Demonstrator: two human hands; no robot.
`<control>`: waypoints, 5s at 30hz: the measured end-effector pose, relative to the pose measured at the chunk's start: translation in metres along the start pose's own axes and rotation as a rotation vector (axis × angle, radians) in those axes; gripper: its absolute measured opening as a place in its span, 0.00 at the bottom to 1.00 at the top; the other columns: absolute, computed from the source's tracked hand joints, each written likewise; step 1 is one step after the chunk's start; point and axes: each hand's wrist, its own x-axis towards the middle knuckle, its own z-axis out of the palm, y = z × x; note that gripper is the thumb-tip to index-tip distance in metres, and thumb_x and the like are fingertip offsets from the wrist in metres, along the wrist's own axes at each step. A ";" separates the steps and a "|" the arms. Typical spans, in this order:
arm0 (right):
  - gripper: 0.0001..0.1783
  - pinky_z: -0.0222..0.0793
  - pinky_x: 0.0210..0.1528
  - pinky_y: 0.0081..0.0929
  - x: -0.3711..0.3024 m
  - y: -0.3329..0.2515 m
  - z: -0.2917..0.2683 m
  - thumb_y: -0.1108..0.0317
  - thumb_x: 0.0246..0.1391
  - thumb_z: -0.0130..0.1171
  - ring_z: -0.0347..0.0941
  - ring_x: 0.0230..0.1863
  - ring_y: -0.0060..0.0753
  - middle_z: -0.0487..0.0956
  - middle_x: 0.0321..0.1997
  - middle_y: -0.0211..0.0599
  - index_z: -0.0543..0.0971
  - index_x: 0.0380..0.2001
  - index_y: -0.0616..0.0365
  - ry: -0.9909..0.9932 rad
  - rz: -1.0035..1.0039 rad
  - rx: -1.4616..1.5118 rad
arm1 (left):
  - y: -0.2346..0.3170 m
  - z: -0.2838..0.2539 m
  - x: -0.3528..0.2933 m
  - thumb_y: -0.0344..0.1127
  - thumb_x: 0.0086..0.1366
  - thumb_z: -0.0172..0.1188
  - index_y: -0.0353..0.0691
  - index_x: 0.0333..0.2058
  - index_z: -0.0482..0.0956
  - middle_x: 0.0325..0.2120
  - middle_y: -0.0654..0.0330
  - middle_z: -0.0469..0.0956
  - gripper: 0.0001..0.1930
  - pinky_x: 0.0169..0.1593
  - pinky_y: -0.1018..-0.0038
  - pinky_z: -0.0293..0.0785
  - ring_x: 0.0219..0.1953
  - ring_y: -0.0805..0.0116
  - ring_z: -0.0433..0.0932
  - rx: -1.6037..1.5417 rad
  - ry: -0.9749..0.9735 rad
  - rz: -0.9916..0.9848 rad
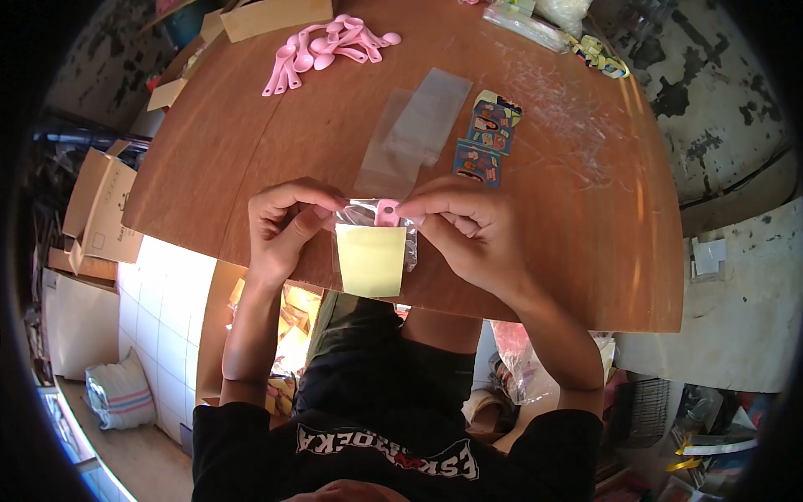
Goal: The person places a yellow sticky note and a pink plastic spoon into small clear plastic bags one at a time. The person folds the top of each bag to close it and sets the completed packages on the table.
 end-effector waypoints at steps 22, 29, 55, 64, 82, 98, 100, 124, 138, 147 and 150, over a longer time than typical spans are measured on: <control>0.17 0.82 0.48 0.27 0.000 0.005 0.013 0.82 0.46 0.71 0.80 0.45 0.30 0.78 0.44 0.41 0.81 0.42 0.66 0.009 -0.119 -0.134 | -0.004 0.004 -0.002 0.18 0.64 0.62 0.27 0.43 0.79 0.34 0.57 0.83 0.09 0.39 0.81 0.77 0.37 0.77 0.80 0.006 0.086 -0.020; 0.20 0.83 0.49 0.28 -0.001 0.005 0.018 0.83 0.46 0.71 0.79 0.47 0.32 0.76 0.47 0.41 0.79 0.44 0.66 -0.003 -0.091 -0.067 | -0.005 0.001 0.000 0.19 0.63 0.64 0.28 0.51 0.75 0.34 0.58 0.83 0.18 0.37 0.83 0.76 0.37 0.79 0.79 0.014 0.107 -0.015; 0.05 0.71 0.37 0.40 0.059 0.045 -0.003 0.69 0.50 0.66 0.76 0.33 0.43 0.81 0.29 0.38 0.84 0.26 0.58 -0.123 -0.029 -0.875 | 0.050 -0.040 -0.123 0.40 0.61 0.68 0.42 0.57 0.74 0.35 0.50 0.84 0.26 0.40 0.61 0.78 0.34 0.53 0.84 0.731 -0.519 -0.527; 0.05 0.71 0.36 0.42 0.059 0.048 -0.005 0.69 0.51 0.64 0.77 0.29 0.46 0.80 0.27 0.42 0.83 0.26 0.59 -0.078 -0.044 -0.795 | 0.060 0.005 -0.039 0.36 0.55 0.72 0.40 0.48 0.81 0.35 0.54 0.84 0.21 0.38 0.65 0.79 0.37 0.53 0.84 0.760 -0.451 -0.004; 0.10 0.62 0.44 0.36 -0.010 -0.054 0.015 0.70 0.43 0.71 0.72 0.35 0.34 0.77 0.33 0.28 0.82 0.31 0.53 -0.160 -0.366 -1.005 | 0.022 0.021 0.006 0.35 0.56 0.71 0.39 0.50 0.78 0.55 0.50 0.76 0.23 0.70 0.49 0.53 0.63 0.53 0.71 0.801 -0.218 0.407; 0.35 0.50 0.67 0.64 -0.106 -0.029 -0.007 0.48 0.55 0.63 0.66 0.65 0.54 0.71 0.63 0.51 0.73 0.59 0.62 -0.275 -0.028 -1.344 | 0.031 0.000 -0.012 0.21 0.64 0.63 0.27 0.50 0.76 0.37 0.50 0.84 0.16 0.41 0.74 0.84 0.38 0.72 0.83 0.030 0.300 -0.054; 0.29 0.54 0.66 0.61 -0.118 -0.026 -0.012 0.55 0.53 0.66 0.69 0.61 0.49 0.74 0.58 0.47 0.77 0.54 0.60 -0.291 -0.149 -1.360 | 0.029 0.009 -0.009 0.21 0.64 0.63 0.27 0.50 0.76 0.37 0.51 0.84 0.16 0.41 0.75 0.84 0.38 0.72 0.83 -0.070 0.302 -0.050; 0.08 0.74 0.40 0.23 -0.006 -0.077 -0.016 0.76 0.54 0.66 0.80 0.36 0.27 0.84 0.35 0.39 0.84 0.39 0.62 0.147 -0.176 -0.726 | 0.032 0.049 -0.013 0.24 0.64 0.65 0.25 0.56 0.73 0.42 0.53 0.85 0.23 0.50 0.79 0.76 0.44 0.78 0.80 0.108 -0.013 -0.247; 0.08 0.72 0.53 0.29 -0.003 -0.069 0.011 0.76 0.57 0.62 0.77 0.50 0.35 0.79 0.47 0.43 0.83 0.40 0.64 -0.204 -0.010 -0.462 | 0.039 0.058 -0.019 0.22 0.64 0.63 0.27 0.50 0.79 0.43 0.50 0.84 0.16 0.50 0.77 0.79 0.45 0.73 0.81 0.233 0.002 -0.117; 0.10 0.77 0.52 0.25 -0.001 -0.068 0.013 0.79 0.60 0.58 0.78 0.50 0.30 0.77 0.47 0.42 0.79 0.45 0.68 -0.235 0.331 -0.070 | 0.029 0.063 -0.022 0.25 0.60 0.66 0.33 0.43 0.84 0.39 0.49 0.85 0.12 0.41 0.73 0.81 0.39 0.60 0.87 0.341 0.126 0.111; 0.11 0.77 0.52 0.25 0.003 -0.071 0.015 0.80 0.58 0.59 0.78 0.49 0.30 0.77 0.46 0.40 0.79 0.45 0.68 -0.237 0.354 -0.201 | 0.027 0.063 -0.022 0.24 0.60 0.66 0.33 0.42 0.84 0.40 0.49 0.85 0.10 0.42 0.72 0.81 0.40 0.60 0.86 0.387 0.147 0.180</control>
